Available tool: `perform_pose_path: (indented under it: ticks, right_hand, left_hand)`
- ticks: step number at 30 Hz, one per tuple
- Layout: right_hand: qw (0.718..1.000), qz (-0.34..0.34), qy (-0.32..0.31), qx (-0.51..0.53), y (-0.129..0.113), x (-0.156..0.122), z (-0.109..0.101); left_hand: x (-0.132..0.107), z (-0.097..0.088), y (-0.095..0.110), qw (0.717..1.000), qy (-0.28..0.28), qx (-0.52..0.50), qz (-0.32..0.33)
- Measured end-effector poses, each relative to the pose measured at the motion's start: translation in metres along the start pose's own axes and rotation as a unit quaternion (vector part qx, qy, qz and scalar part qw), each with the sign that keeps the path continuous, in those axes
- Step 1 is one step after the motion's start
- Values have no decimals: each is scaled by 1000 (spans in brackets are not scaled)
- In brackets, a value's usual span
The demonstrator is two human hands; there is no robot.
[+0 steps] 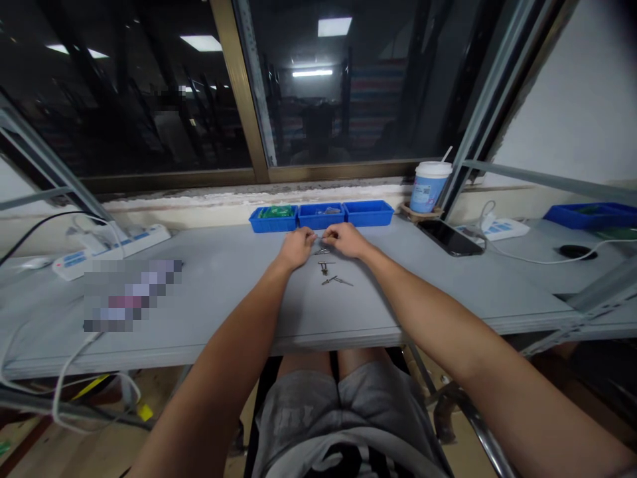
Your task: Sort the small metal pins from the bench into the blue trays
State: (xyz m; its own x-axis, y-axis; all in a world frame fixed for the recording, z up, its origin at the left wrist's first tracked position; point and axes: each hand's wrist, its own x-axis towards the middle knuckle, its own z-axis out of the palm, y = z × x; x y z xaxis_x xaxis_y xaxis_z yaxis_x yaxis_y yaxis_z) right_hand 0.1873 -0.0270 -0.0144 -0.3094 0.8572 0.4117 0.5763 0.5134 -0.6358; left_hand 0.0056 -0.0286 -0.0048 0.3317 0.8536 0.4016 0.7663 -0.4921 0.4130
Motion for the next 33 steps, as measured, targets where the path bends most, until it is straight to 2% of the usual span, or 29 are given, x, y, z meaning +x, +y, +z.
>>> perform_pose_path:
  ticks: [4,9,15,18,22,26,30,33]
  right_hand:
    - [1000,7,17,13,1,0,-2]
    - [997,52,35,39,3,1,-1]
    - [979,55,60,188,2,3,6]
    - [973,50,72,213,0,5,8]
    - [973,87,143,160,5,8,3]
    - [966,127,222,33,19,6,-10]
    - [950,174,242,-93,32,1,-21]
    - [944,219,221,-112,37,-2,-25]
  left_hand:
    - [0,1,1,999,15,-26,19]
    - [3,3,0,998,25,-57,29]
    - [3,2,0,999,22,-30,10]
    - [2,2,2,999,12,-32,20]
    - [4,3,0,999,25,-30,22]
    - [6,5,-5,999,38,-1,-14]
    - [6,4,-7,999,15,23,-25]
    - [4,3,-7,999,-8,30,-22]
